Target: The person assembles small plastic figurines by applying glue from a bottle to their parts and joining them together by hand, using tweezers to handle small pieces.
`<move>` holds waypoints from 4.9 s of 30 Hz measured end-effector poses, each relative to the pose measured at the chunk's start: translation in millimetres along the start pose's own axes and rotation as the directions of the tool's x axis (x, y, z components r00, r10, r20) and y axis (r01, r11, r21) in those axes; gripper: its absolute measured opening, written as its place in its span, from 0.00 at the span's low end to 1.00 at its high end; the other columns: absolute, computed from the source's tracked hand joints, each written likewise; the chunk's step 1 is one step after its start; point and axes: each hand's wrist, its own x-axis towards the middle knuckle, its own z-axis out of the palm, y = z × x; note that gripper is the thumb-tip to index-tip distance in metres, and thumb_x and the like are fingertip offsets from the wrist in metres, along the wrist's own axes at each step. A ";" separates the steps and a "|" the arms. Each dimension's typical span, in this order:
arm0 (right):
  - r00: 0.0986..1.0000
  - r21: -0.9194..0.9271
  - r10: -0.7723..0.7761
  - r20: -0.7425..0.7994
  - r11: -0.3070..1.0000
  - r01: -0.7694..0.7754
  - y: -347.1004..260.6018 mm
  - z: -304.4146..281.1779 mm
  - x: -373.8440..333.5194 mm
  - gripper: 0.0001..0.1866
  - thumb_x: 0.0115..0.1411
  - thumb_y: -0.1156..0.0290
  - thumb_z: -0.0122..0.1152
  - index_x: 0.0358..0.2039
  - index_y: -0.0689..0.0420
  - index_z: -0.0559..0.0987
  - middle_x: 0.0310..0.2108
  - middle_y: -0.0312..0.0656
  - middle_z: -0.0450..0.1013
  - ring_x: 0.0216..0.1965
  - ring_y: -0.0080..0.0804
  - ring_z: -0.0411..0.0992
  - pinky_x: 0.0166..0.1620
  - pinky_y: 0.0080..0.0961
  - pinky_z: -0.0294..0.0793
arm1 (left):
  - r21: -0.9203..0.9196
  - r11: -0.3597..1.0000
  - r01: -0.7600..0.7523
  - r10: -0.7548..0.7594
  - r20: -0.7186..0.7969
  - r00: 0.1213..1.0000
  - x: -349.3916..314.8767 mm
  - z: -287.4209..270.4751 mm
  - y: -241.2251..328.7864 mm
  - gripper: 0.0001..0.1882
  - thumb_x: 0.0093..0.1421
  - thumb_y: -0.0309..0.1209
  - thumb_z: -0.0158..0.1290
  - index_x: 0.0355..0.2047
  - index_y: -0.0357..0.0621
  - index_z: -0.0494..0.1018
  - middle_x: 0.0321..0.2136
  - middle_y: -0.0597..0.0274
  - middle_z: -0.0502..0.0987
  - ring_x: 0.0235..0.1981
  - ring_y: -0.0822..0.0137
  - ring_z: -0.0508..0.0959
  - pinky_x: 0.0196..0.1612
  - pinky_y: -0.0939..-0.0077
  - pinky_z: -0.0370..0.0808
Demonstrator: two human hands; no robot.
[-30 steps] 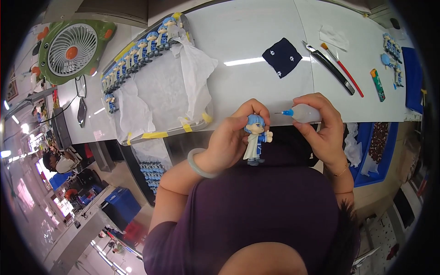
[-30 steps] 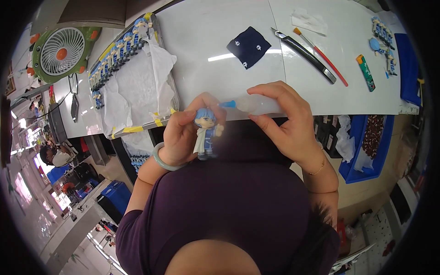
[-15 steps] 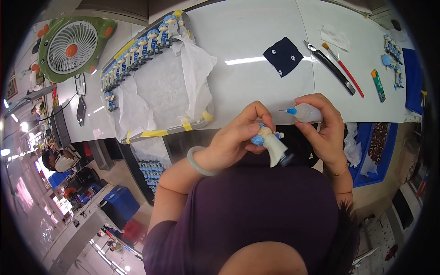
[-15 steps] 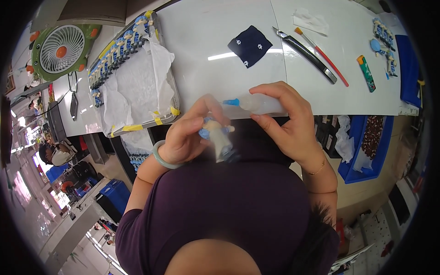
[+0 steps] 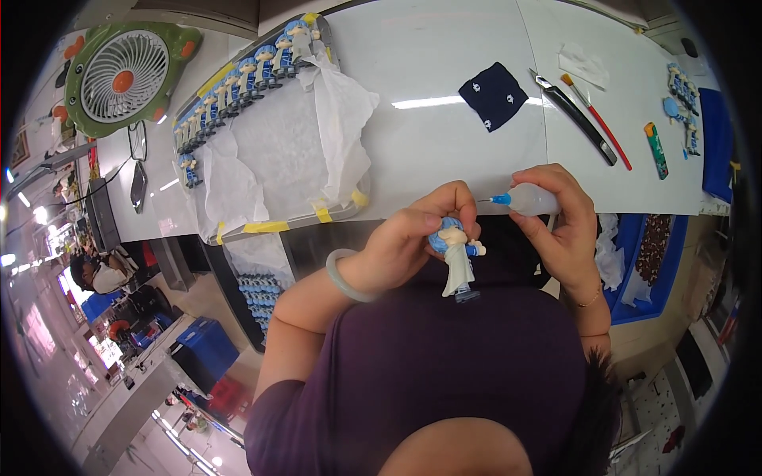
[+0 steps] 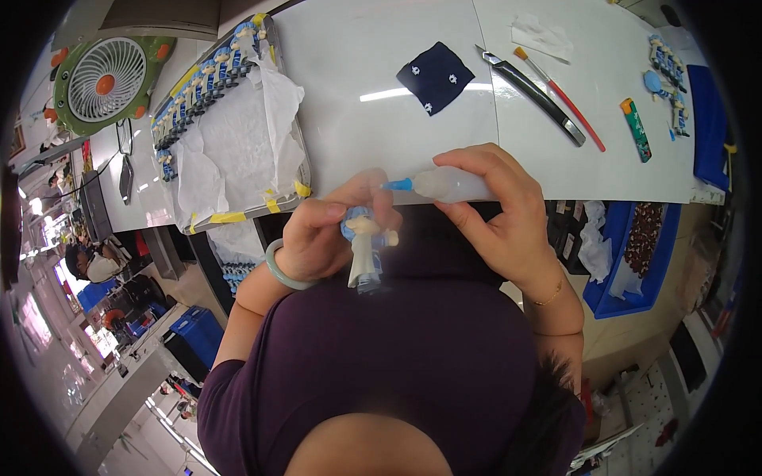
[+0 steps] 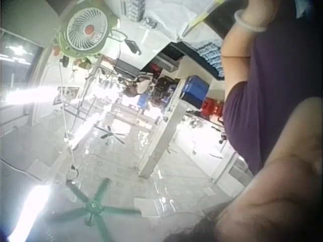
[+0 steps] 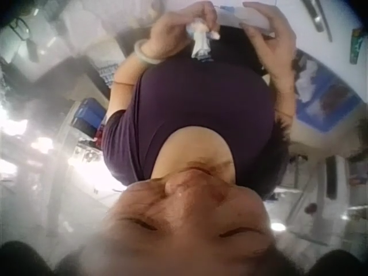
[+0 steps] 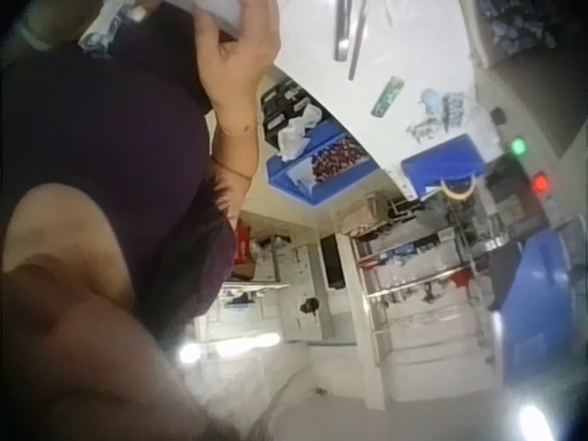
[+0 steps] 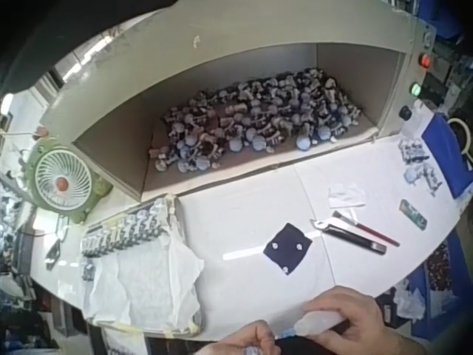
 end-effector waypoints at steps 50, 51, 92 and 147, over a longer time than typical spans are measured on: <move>0.850 0.706 0.173 0.498 0.488 -0.513 -10.4 15.1 -1.2 0.21 0.46 0.76 0.62 0.39 0.59 0.64 0.30 0.36 0.67 0.31 0.21 0.69 0.37 0.18 0.69 | 0.475 0.614 -0.630 0.657 0.134 0.742 10.0 -6.1 -16.7 0.15 0.61 0.40 0.37 0.39 0.41 0.59 0.27 0.58 0.65 0.26 0.72 0.64 0.29 0.79 0.63; 0.857 0.716 0.183 0.481 0.482 -0.505 -10.5 14.9 -1.4 0.20 0.46 0.77 0.61 0.39 0.59 0.63 0.29 0.37 0.67 0.30 0.23 0.69 0.35 0.19 0.70 | 0.479 0.611 -0.630 0.659 0.134 0.741 10.3 -6.8 -17.1 0.15 0.61 0.40 0.37 0.39 0.41 0.59 0.27 0.58 0.65 0.26 0.72 0.64 0.29 0.79 0.63; 0.876 -0.583 -0.479 -0.056 0.728 0.361 -18.4 -10.4 -5.0 0.26 0.31 0.83 0.56 0.37 0.51 0.77 0.36 0.39 0.67 0.36 0.36 0.65 0.38 0.26 0.66 | 0.555 0.568 -0.608 0.708 0.046 0.704 -0.8 -6.8 -15.7 0.23 0.54 0.46 0.50 0.38 0.41 0.56 0.27 0.58 0.66 0.27 0.71 0.65 0.30 0.78 0.64; 0.878 -0.293 0.032 -0.478 0.936 -0.194 61.1 -29.6 -1.5 0.17 0.47 0.78 0.60 0.39 0.62 0.70 0.38 0.44 0.71 0.39 0.29 0.69 0.46 0.21 0.64 | 0.401 0.517 -0.756 0.807 0.066 0.587 1.8 -14.5 -10.9 0.07 0.60 0.28 0.40 0.38 0.42 0.59 0.29 0.60 0.64 0.28 0.71 0.62 0.33 0.80 0.61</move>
